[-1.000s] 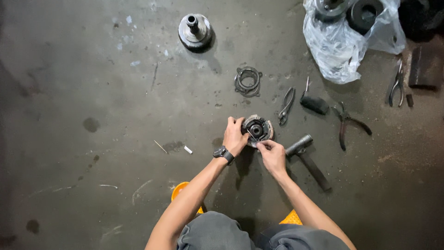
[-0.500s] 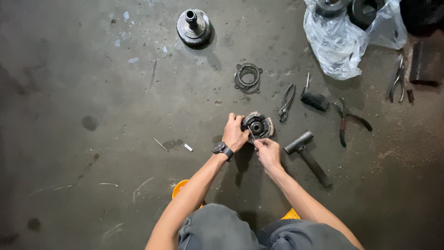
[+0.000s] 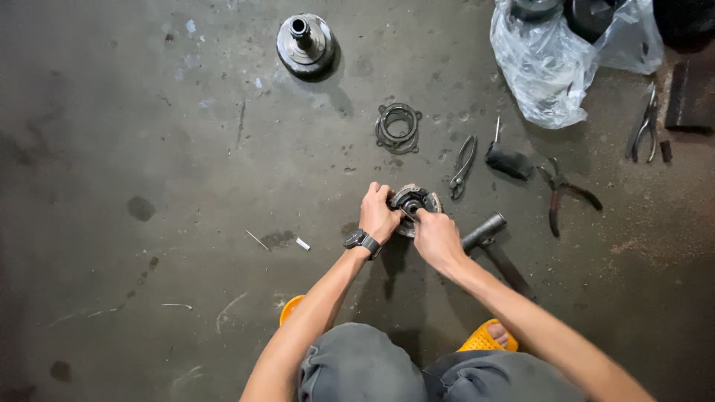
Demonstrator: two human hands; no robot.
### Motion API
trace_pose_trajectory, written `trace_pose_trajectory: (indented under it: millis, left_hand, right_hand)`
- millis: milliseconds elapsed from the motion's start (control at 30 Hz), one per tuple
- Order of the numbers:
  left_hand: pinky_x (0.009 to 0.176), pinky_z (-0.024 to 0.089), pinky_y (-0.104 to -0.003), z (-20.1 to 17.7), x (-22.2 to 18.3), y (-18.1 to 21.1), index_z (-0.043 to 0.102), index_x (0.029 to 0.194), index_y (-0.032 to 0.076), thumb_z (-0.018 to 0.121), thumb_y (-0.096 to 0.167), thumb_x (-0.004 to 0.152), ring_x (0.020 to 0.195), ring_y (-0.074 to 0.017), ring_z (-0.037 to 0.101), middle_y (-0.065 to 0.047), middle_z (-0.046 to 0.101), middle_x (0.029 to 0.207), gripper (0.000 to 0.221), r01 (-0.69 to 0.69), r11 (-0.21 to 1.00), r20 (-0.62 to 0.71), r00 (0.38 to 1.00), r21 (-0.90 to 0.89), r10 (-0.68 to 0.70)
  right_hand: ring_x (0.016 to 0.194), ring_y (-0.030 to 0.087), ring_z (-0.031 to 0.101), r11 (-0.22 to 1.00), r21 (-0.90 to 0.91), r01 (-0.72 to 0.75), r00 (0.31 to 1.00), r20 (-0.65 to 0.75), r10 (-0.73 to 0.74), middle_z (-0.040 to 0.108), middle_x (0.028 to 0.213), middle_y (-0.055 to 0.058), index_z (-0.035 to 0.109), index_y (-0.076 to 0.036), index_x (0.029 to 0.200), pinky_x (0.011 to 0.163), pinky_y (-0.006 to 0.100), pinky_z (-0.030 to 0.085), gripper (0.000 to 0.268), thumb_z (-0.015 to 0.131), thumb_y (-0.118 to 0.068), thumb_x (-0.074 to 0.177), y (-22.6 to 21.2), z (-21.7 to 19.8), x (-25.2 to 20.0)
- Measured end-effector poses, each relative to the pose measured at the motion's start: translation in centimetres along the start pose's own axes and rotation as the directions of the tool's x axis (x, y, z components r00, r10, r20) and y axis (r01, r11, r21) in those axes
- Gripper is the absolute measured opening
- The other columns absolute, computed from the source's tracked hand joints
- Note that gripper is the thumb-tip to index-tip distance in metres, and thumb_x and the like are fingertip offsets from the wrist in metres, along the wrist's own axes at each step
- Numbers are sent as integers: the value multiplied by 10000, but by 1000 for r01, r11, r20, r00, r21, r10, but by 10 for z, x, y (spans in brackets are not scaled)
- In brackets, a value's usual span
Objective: The person sits on the workshop floor and disassembles a grimy mechanical pump housing. They pull off a curved metal piece, pry at the assembly with a small screwdriver-like tool, tap and press components, and use pliers on the housing while other parts and hand tools lie scattered around.
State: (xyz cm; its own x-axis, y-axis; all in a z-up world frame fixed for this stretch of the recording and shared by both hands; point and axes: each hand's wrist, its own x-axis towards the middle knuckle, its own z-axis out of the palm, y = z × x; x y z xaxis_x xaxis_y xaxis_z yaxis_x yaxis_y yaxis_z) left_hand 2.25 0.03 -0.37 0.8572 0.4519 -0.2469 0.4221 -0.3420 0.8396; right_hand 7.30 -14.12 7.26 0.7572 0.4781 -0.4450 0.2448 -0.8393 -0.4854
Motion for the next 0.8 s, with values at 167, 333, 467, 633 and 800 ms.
trace_pose_trajectory:
  millis: [167, 333, 467, 633, 800]
  left_hand:
    - [744, 523, -488, -2, 2, -2, 632, 887, -5, 779, 59, 613, 856, -413, 613, -179, 583, 941, 318, 27, 999, -16, 999, -35, -28]
    - [754, 523, -486, 22, 1, -29, 661, 880, 15, 770, 107, 745, 871, -412, 625, -180, 612, 939, 197, 3, 1000, -107, 994, -9, -4]
    - [759, 523, -481, 16, 1, -32, 683, 902, 21, 818, 176, 721, 875, -410, 626, -191, 610, 934, 274, -25, 1000, -103, 994, 10, 26]
    - [947, 465, -561, -40, -20, 41, 564, 1260, 27, 847, 318, 623, 1192, -426, 529, -241, 528, 1272, 755, -399, 886, 105, 917, 235, 385]
    - [996, 387, -645, -1, -9, 25, 392, 1435, 7, 850, 343, 601, 1327, -399, 437, -251, 447, 1444, 1010, -665, 516, 390, 741, 539, 547]
  right_hand:
    - [779, 414, 721, 864, -384, 325, 939, 237, -248, 719, 795, 219, 657, 8, 950, 692, 512, 574, 159, 621, -92, 832, -11, -18, 27]
    - [810, 360, 719, 544, -418, 728, 670, 604, -432, 739, 834, 136, 753, -147, 852, 648, 478, 579, 97, 659, -139, 833, -44, -45, 70]
    - [820, 318, 734, 322, -521, 790, 611, 634, -474, 747, 819, 127, 727, -93, 793, 682, 438, 587, 95, 680, -171, 820, -24, -39, 75]
    - [797, 366, 729, 771, -591, 237, 971, 171, -167, 723, 793, 170, 719, -71, 912, 696, 485, 581, 173, 668, -226, 856, 16, -102, 31]
    - [824, 381, 740, 869, -496, -12, 996, 74, 56, 734, 853, 191, 741, -76, 978, 767, 482, 589, 264, 629, -315, 965, 61, -87, 9]
